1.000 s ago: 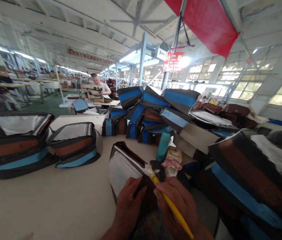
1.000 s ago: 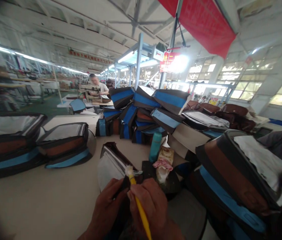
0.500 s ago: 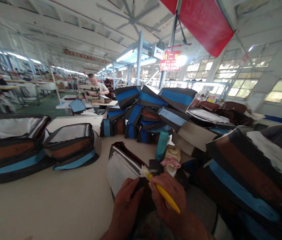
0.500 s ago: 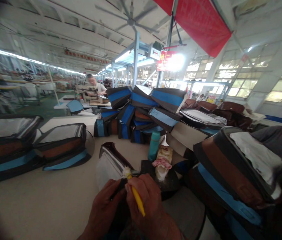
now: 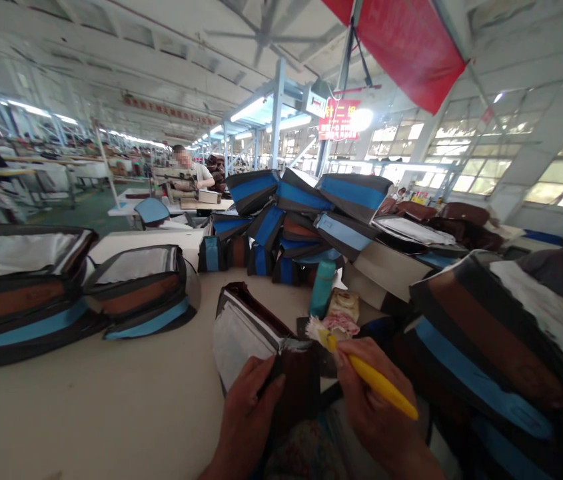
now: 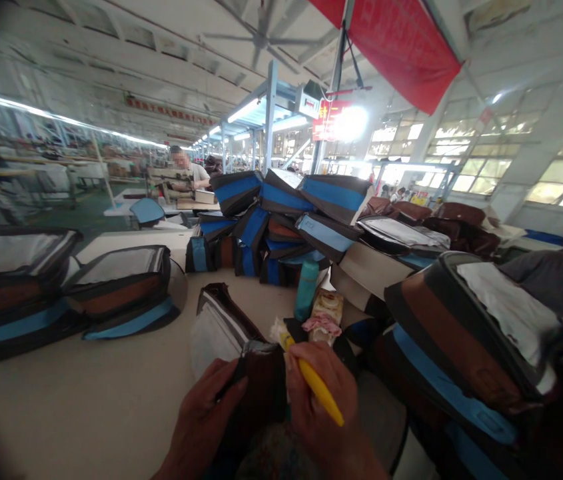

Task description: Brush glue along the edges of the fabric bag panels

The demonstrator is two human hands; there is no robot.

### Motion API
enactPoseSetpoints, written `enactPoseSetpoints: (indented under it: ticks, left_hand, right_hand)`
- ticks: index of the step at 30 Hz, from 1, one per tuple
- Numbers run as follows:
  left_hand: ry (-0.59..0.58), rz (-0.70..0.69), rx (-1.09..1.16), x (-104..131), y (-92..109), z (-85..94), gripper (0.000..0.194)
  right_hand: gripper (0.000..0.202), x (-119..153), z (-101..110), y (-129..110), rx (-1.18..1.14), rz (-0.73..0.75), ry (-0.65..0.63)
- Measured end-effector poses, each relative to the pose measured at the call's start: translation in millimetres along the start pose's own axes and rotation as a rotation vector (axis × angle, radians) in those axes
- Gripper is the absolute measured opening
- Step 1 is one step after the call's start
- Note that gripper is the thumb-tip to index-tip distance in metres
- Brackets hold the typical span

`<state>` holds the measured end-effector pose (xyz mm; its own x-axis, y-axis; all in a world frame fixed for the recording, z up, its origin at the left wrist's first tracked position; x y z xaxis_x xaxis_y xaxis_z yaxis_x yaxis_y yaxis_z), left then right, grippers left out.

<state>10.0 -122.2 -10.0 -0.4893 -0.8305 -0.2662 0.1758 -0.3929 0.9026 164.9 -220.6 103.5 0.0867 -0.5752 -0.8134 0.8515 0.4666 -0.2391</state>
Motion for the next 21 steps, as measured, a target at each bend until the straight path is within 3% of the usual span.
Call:
enactPoseSetpoints:
  ticks: [5,11,16,19,21]
  left_hand:
    - [-0.033,0.035,0.03,0,-2,-1.2,0.023]
    - [-0.038,0.039,0.024,-2,0,3.7,0.025]
    - [-0.04,0.027,0.009,-3,0,8.1,0.024]
    - [-0.023,0.002,-0.032,-3,2,11.0,0.021]
    - [0.009,-0.04,-0.077,-1,4,13.1,0.018]
  right_hand:
    - [0.018,14,4,10,-0.08,0.018,-0.057]
    - [0.018,21,14,24,0.02,-0.059,0.018]
    - [0.019,13,4,11,-0.023,0.046,-0.043]
    - [0.019,12,8,11,0.019,0.016,0.005]
    - [0.02,11,5,11,-0.043,0.018,-0.031]
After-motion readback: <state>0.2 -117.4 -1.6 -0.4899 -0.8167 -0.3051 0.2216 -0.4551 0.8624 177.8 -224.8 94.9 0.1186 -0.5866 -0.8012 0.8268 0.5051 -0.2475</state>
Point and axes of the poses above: each hand's wrist, its own x-axis away from the middle knuckle, its own z-axis out of the back of the hand, y = z × x, the point moved 8 cm from there along -x, towards the middle knuckle, and after that the axes turned 12 degrees about -y, right-handed, at the moved point
